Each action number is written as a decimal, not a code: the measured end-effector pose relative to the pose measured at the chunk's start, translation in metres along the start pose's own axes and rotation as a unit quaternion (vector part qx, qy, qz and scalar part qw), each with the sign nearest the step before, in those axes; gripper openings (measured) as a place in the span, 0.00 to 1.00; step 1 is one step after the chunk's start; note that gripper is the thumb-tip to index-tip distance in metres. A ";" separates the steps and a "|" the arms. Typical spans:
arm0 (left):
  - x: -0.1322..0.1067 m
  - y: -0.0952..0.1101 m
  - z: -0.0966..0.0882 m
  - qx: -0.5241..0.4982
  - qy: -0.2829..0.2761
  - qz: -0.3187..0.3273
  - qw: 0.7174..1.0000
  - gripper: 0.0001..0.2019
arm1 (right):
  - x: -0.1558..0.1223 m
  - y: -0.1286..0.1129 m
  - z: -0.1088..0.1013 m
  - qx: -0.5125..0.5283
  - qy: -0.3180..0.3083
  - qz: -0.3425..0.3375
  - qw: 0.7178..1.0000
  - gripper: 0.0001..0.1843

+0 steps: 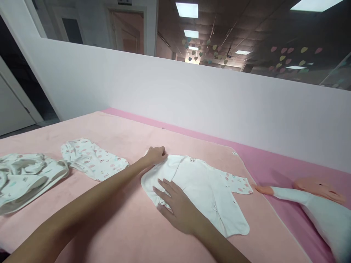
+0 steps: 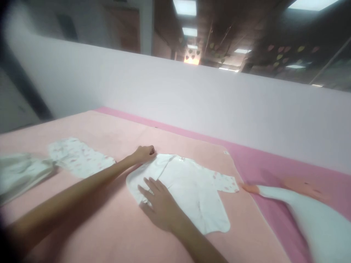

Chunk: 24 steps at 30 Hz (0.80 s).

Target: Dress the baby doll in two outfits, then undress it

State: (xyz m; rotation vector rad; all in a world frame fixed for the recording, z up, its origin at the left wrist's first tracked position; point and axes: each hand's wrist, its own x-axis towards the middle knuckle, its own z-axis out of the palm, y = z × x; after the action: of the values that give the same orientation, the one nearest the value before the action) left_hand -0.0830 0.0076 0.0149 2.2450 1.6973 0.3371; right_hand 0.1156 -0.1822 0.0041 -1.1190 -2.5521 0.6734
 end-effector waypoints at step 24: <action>-0.003 0.027 0.058 -0.026 0.092 0.286 0.953 0.20 | 0.001 -0.001 -0.002 -0.029 -0.030 -0.017 0.999 0.30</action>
State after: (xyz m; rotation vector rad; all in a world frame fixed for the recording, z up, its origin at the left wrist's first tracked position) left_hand -0.0384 -0.0077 -0.0289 2.6972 1.0514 0.7285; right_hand 0.1149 -0.1813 0.0062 -1.0855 -2.6509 0.6386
